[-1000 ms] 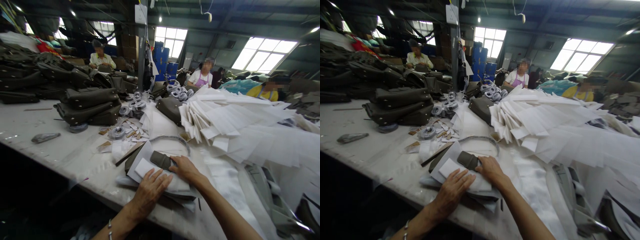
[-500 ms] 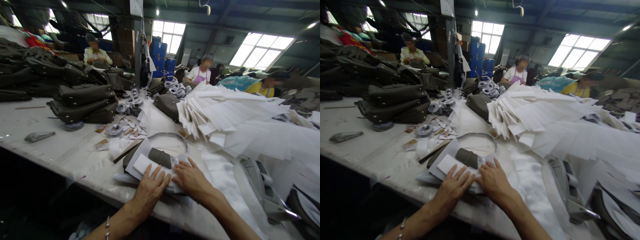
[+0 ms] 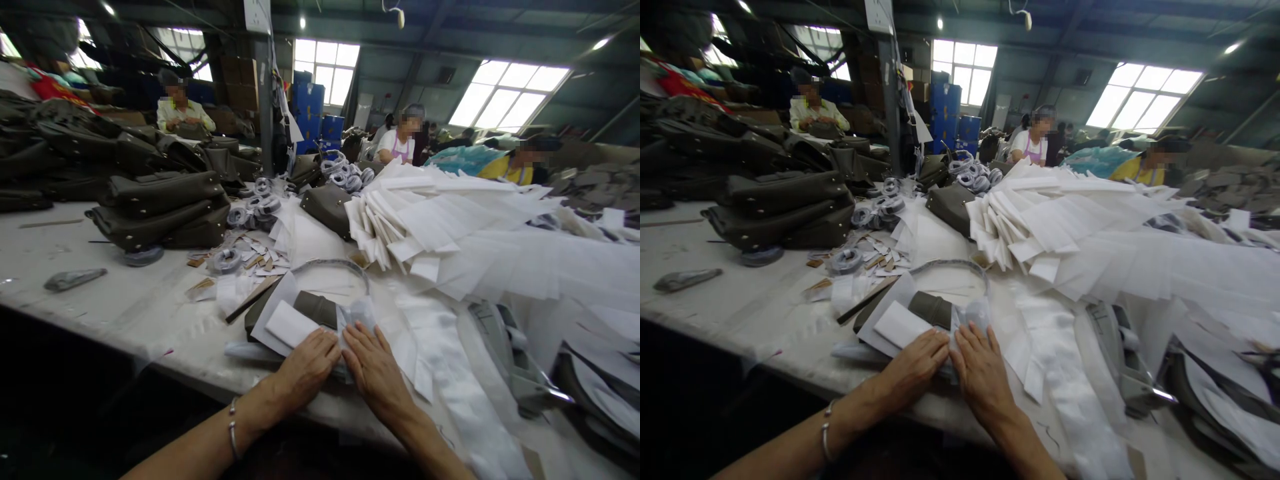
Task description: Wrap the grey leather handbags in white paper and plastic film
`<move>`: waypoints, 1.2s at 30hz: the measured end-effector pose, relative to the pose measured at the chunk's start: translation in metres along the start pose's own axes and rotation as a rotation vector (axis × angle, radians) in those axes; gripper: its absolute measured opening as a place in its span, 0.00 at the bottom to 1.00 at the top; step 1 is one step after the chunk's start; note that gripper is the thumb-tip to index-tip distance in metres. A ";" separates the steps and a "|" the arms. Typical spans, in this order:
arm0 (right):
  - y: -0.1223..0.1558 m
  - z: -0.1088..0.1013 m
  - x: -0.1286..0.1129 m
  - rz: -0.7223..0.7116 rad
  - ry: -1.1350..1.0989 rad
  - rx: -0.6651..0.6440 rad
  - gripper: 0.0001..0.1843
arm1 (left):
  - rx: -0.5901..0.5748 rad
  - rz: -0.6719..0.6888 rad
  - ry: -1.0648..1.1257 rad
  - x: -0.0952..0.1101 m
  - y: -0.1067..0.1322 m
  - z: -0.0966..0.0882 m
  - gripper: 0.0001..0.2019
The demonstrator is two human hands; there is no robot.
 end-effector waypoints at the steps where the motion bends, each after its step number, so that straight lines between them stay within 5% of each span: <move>1: -0.006 -0.004 0.003 -0.005 -0.042 -0.070 0.22 | 0.031 -0.007 0.025 -0.001 0.002 -0.001 0.15; 4: -0.036 -0.016 0.018 0.036 -0.145 -0.283 0.27 | 0.078 -0.023 0.066 -0.002 0.006 -0.001 0.18; 7: -0.078 -0.021 0.036 0.135 -0.100 -0.344 0.25 | 0.111 -0.024 0.081 -0.003 0.007 -0.002 0.19; 12: -0.123 0.016 0.042 0.079 -0.070 -0.468 0.15 | 0.224 0.001 0.110 -0.004 0.010 -0.007 0.18; 17: -0.116 0.031 0.045 -0.019 -0.046 -0.598 0.16 | 0.224 -0.034 0.112 -0.006 0.011 -0.007 0.24; 24: -0.094 0.013 0.038 -0.084 0.159 -0.452 0.17 | 0.008 -0.073 0.087 -0.002 0.005 -0.007 0.26; 31: -0.085 0.010 0.033 -0.176 0.352 -0.329 0.18 | 0.073 -0.067 0.060 0.000 0.010 -0.002 0.24; 36: -0.081 0.007 0.025 -0.274 0.197 -0.333 0.08 | 0.056 0.005 -0.022 0.001 0.009 0.002 0.19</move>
Point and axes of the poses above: each hand's wrist, its own y-axis away from the middle knuckle, its own z-axis out of the palm, x = y × z, the point moved 7 cm from there along -y, towards the middle knuckle, and after that the axes turned 15 degrees about y, right-handed, at the moved point
